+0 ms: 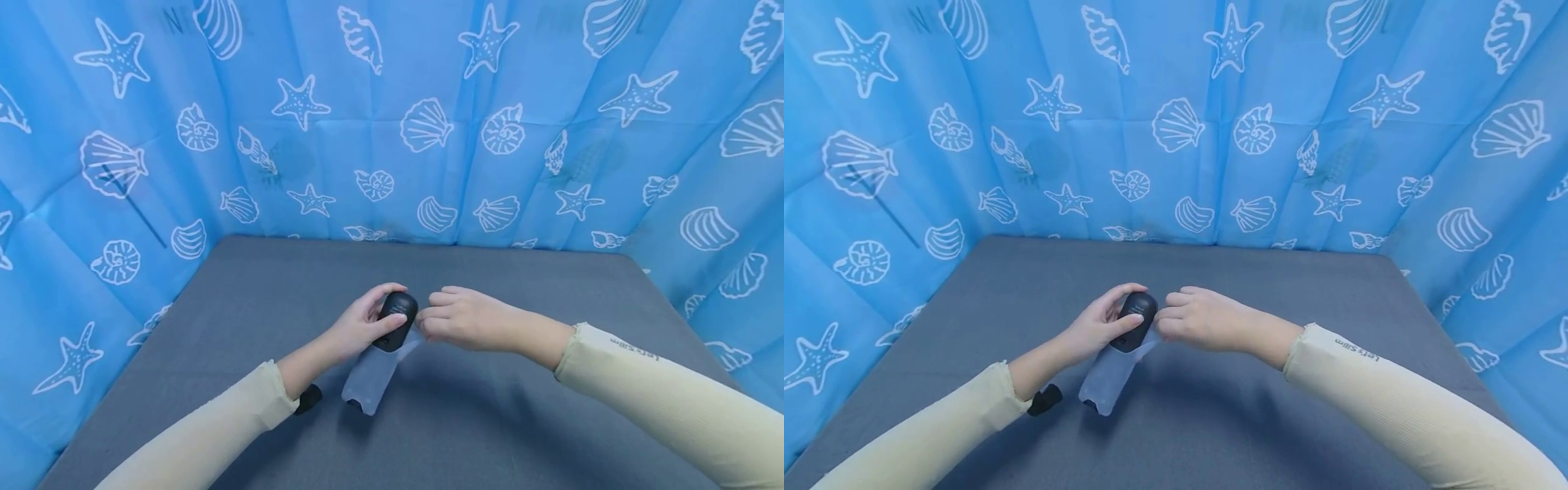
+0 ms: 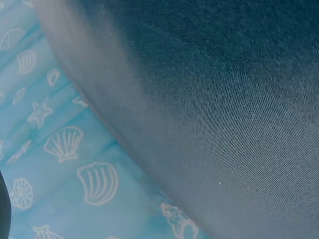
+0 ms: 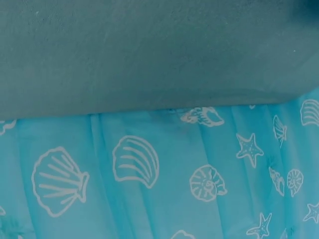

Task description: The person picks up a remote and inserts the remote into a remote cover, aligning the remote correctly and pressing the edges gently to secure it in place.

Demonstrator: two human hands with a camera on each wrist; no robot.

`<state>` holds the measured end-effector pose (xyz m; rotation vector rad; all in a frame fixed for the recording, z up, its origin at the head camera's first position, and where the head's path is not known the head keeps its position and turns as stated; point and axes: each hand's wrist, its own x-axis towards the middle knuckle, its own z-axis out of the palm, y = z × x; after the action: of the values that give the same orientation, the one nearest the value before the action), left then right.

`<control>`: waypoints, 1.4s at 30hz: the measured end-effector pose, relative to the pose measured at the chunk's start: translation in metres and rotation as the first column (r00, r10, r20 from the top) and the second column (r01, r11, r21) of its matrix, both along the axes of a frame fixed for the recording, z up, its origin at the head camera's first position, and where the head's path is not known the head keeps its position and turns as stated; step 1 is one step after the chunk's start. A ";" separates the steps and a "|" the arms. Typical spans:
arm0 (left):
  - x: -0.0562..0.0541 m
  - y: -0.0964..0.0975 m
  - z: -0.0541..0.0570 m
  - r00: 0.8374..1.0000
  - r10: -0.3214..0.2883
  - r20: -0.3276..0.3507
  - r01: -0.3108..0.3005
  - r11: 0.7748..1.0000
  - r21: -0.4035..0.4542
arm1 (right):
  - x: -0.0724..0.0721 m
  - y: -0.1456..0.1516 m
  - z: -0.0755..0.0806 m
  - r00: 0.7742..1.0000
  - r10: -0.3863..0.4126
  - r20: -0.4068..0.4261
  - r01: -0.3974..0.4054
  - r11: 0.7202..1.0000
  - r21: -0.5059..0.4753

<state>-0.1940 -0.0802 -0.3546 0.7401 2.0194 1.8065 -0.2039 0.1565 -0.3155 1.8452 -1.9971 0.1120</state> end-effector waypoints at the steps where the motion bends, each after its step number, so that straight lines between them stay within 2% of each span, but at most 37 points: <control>1: 0.000 0.000 0.000 1.000 0.000 -0.004 0.000 1.000 -0.004 | 0.000 0.000 0.000 1.000 -0.004 -0.002 0.004 1.000 0.016; 5: 0.000 0.000 -0.001 0.999 -0.036 -0.035 0.035 0.999 -0.023 | 0.000 0.002 0.000 0.998 0.020 -0.067 -0.018 0.999 0.033; 8: 0.000 0.002 -0.002 0.996 -0.074 -0.052 0.072 0.996 -0.043 | 0.000 0.001 0.000 0.993 0.046 -0.111 -0.049 0.999 -0.022; 11: 0.000 0.003 0.000 0.993 -0.096 -0.072 0.091 0.993 -0.069 | -0.001 0.001 0.000 0.993 0.049 -0.107 -0.059 0.994 -0.094; 14: 0.000 0.005 0.002 0.990 -0.107 -0.087 0.098 0.990 -0.101 | -0.001 0.002 0.000 0.997 0.038 -0.061 -0.046 0.989 -0.141; 19: 0.001 0.007 0.006 0.986 -0.120 -0.114 0.102 0.983 -0.153 | -0.003 0.003 0.002 0.998 -0.007 0.069 0.018 0.986 -0.165; 28: 0.002 0.007 0.008 0.972 -0.169 -0.162 0.140 0.975 -0.173 | -0.004 0.002 0.006 0.984 -0.014 0.175 0.050 0.978 -0.203; 36: 0.000 0.006 0.009 0.980 -0.173 -0.101 0.158 0.976 -0.148 | -0.004 0.000 0.008 0.971 -0.020 0.240 0.079 0.969 -0.235; 39: 0.000 0.005 0.007 0.981 -0.173 -0.087 0.159 0.976 -0.150 | -0.003 -0.001 0.007 0.952 -0.054 0.301 0.126 0.966 -0.224; 42: -0.001 0.005 0.005 0.982 -0.173 -0.079 0.159 0.975 -0.155 | 0.000 -0.003 0.008 0.912 -0.117 0.392 0.206 0.959 -0.194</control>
<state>-0.1950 -0.0754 -0.3492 0.9319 2.0549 1.5376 -0.2043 0.1538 -0.3075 1.5909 -2.2684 0.6695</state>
